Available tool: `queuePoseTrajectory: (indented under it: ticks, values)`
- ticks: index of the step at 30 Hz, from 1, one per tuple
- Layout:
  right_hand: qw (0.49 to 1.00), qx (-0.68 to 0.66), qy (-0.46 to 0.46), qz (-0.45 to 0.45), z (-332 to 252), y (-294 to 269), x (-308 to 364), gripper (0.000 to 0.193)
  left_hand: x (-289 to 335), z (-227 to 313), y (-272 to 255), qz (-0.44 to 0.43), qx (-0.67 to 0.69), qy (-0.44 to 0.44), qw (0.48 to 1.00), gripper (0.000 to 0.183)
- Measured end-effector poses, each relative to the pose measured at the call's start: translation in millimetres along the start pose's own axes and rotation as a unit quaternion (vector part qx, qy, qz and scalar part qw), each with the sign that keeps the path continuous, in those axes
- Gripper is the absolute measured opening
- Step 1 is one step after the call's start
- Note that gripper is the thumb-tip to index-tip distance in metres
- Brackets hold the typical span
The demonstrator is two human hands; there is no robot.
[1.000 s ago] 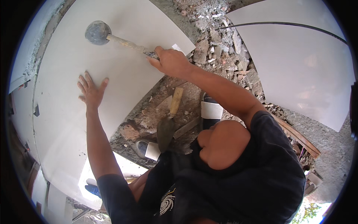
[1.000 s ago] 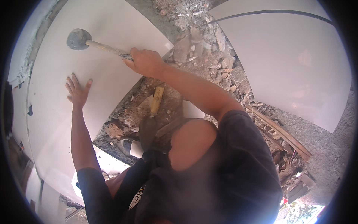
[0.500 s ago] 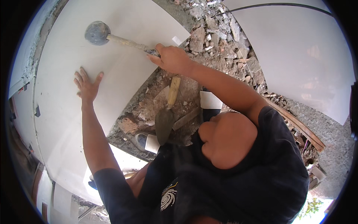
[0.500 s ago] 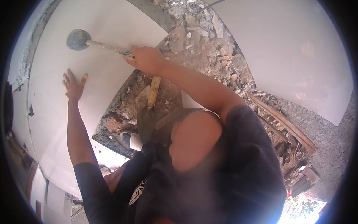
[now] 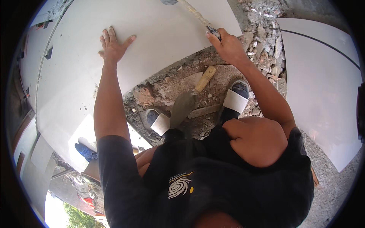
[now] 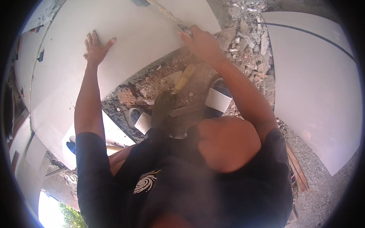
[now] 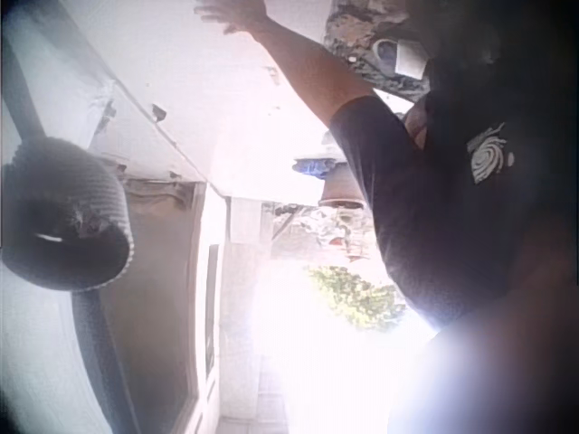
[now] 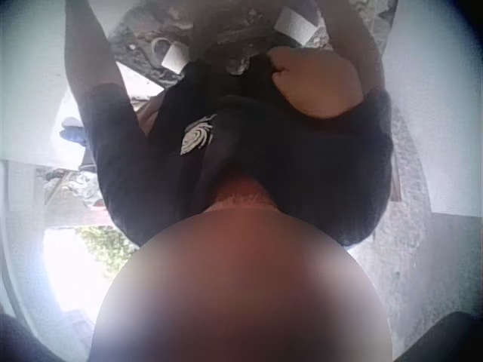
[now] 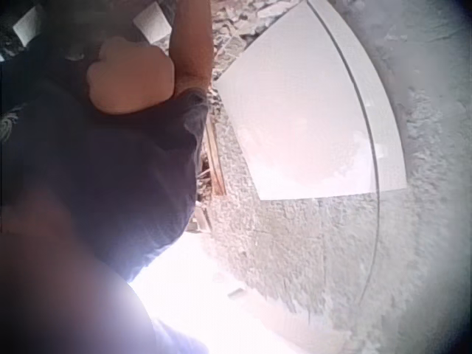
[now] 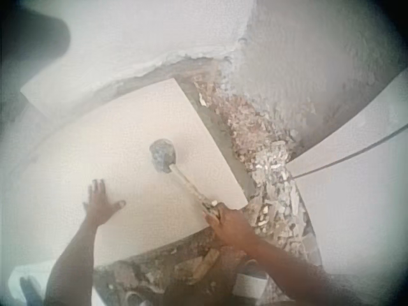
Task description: The person scoops cement from a bucket with a trowel and spreads it on the floor. They then place a large white tile onto the cement, press it down, and tap it with a rubber mallet to level it. The person lifts the tile to check the cement coverage and repositions it.
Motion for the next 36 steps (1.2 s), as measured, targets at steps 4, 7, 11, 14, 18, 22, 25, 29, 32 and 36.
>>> queuePoseTrajectory:
  ticks: [4, 7, 11, 14, 18, 22, 25, 29, 32, 36]
  values:
    - [1.000, 0.018, 0.009, 0.015, 14.4, 12.1, -0.6, 0.053, 26.4, -41.6, 14.0, 0.053, 0.033, -0.117, 0.991, 0.126]
    - [1.000, 0.006, 0.004, 0.020, 12.3, 13.0, -2.0, 0.047, 37.8, -56.1, 26.5, 0.132, 0.067, -0.194, 0.970, 0.120]
    - [0.999, -0.045, 0.005, 0.000, -13.9, -6.9, -4.2, 0.039, 47.5, -62.7, 29.7, 0.199, 0.126, -0.299, 0.925, 0.104]
    - [0.993, -0.118, 0.002, -0.024, -45.0, -24.3, -11.1, 0.039, 48.7, -64.7, 25.8, 0.257, 0.145, -0.320, 0.900, 0.102]
    - [0.975, -0.191, -0.113, 0.006, -80.3, -18.5, -22.9, 0.041, 49.7, -65.9, 27.5, 0.300, 0.166, -0.311, 0.886, 0.101]
    - [0.992, 0.041, -0.114, -0.025, -83.3, 21.9, -36.0, 0.034, 48.0, -65.7, 28.9, 0.295, 0.138, -0.329, 0.886, 0.101]
    - [0.995, -0.032, -0.059, -0.073, -73.6, 28.6, -32.1, 0.025, 45.9, -65.6, 26.6, 0.224, 0.166, -0.343, 0.897, 0.101]
    - [0.991, -0.118, -0.069, -0.008, -73.9, -4.1, -13.1, 0.020, 33.1, -61.4, 2.2, 0.209, 0.137, -0.341, 0.906, 0.100]
    - [0.985, -0.156, -0.079, 0.008, -84.7, -29.1, -15.5, 0.020, -0.2, -39.6, -19.1, 0.215, 0.105, -0.259, 0.936, 0.098]
    - [0.971, -0.210, -0.101, 0.058, -102.7, -63.0, -53.5, 0.026, -90.5, 20.3, -46.1, 0.200, 0.074, -0.021, 0.977, 0.092]
Point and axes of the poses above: each hand's wrist, its own x-axis away from the middle knuckle, its own y-axis out of the palm, z = x × y, the point moved 3 cm from there along -x, towards the middle knuckle, and after that the axes turned 9 degrees about y, right-handed, at the moved point
